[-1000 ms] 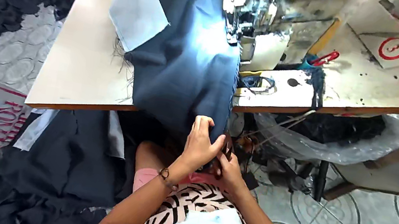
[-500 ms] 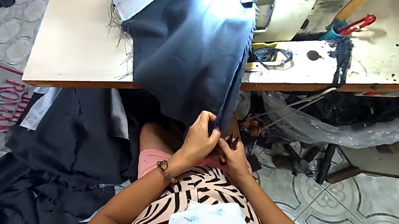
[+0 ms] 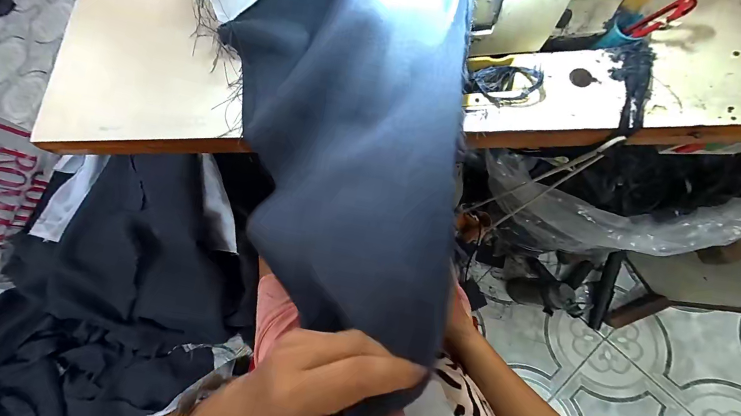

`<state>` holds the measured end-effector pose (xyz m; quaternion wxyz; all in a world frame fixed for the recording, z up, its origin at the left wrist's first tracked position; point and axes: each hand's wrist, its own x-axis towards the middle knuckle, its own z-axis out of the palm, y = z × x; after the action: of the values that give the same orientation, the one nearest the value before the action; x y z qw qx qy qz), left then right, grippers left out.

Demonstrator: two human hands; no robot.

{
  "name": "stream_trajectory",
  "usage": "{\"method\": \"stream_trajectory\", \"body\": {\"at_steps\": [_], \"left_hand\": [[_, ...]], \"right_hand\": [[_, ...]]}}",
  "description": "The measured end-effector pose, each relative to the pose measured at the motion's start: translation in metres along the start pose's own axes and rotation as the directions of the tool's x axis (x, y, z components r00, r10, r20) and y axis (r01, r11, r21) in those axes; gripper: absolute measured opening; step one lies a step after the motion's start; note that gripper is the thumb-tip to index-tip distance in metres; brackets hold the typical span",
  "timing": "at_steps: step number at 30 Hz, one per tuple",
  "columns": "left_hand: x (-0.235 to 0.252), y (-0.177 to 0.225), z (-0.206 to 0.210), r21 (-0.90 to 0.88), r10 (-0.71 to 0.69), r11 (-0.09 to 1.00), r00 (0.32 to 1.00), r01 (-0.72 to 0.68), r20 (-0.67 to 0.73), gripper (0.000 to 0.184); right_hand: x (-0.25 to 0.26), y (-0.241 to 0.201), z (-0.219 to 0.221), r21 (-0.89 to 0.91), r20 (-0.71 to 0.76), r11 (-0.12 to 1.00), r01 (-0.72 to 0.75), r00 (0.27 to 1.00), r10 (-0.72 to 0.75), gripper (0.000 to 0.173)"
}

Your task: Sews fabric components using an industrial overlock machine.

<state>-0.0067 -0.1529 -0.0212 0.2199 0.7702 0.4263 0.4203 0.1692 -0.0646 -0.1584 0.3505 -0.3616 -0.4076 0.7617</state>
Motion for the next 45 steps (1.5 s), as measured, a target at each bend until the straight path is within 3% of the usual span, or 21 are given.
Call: {"method": "stream_trajectory", "body": {"at_steps": [2, 4, 10, 14, 17, 18, 20, 22, 25, 27, 30, 35, 40, 45], "left_hand": [[-0.004, -0.019, 0.018, 0.111, -0.064, 0.993, 0.975, 0.041, 0.211, 0.032], [-0.008, -0.045, 0.034, 0.171, -0.141, 0.981, 0.938, 0.090, 0.316, 0.039], [-0.002, -0.062, 0.052, 0.256, -0.162, 0.965, 0.909, 0.063, 0.385, 0.048], [0.002, -0.062, 0.059, 0.263, -0.151, 0.964, 0.882, 0.032, 0.446, 0.045], [0.031, -0.066, 0.037, 0.110, -0.159, 0.987, 0.771, 0.116, 0.617, 0.038], [0.050, -0.071, 0.025, 0.125, -0.148, 0.988, 0.819, 0.094, 0.555, 0.033], [0.104, -0.085, -0.005, 0.359, -0.138, 0.933, 0.939, 0.016, 0.316, 0.032], [0.161, -0.108, -0.039, 0.622, -0.149, 0.783, 0.975, 0.013, 0.167, 0.046], [0.229, -0.141, -0.079, 0.779, -0.423, 0.605, 0.895, 0.166, 0.138, 0.066], [0.260, -0.159, -0.092, 0.814, -0.525, 0.555, 0.832, 0.174, 0.180, 0.082], [0.294, -0.168, -0.102, 0.829, -0.659, 0.516, 0.718, 0.217, 0.222, 0.101], [0.334, -0.200, -0.120, 0.794, -0.711, 0.546, 0.650, 0.269, 0.268, 0.125], [0.372, -0.224, -0.127, 0.860, -0.768, 0.440, 0.605, 0.260, 0.210, 0.118], [0.384, -0.243, -0.131, 0.810, -0.756, 0.447, 0.644, 0.380, 0.116, 0.108]], "right_hand": [[-0.016, -0.004, 0.002, -0.019, -0.043, 0.997, 0.070, 0.997, -0.070, 0.017], [-0.022, 0.005, -0.001, -0.024, -0.071, 0.989, 0.143, 0.987, -0.145, 0.023], [-0.029, 0.003, -0.008, -0.021, -0.035, 0.988, 0.151, 0.988, -0.152, 0.034], [-0.030, -0.001, -0.014, -0.179, -0.013, 0.956, 0.232, 0.971, -0.238, 0.023], [-0.030, -0.005, -0.026, -0.293, 0.013, 0.921, 0.257, 0.964, -0.265, 0.013], [-0.029, -0.005, -0.030, -0.300, 0.035, 0.916, 0.266, 0.963, -0.268, 0.013], [-0.026, -0.006, -0.035, -0.223, 0.066, 0.945, 0.240, 0.971, -0.231, 0.012], [-0.018, -0.008, -0.036, -0.100, 0.075, 0.975, 0.200, 0.978, -0.193, 0.011], [0.007, -0.016, -0.037, -0.121, 0.052, 0.968, 0.218, 0.976, -0.213, 0.012], [0.025, -0.027, -0.034, -0.154, 0.043, 0.964, 0.217, 0.976, -0.213, 0.012], [0.052, -0.044, -0.030, -0.112, 0.036, 0.973, 0.199, 0.980, -0.197, 0.012], [0.096, -0.073, -0.026, -0.209, 0.031, 0.942, 0.263, 0.964, -0.263, 0.013], [0.134, -0.109, -0.015, -0.280, 0.005, 0.916, 0.288, 0.954, -0.299, 0.012], [0.159, -0.134, -0.004, -0.260, -0.086, 0.941, 0.216, 0.966, -0.246, 0.013]]}}
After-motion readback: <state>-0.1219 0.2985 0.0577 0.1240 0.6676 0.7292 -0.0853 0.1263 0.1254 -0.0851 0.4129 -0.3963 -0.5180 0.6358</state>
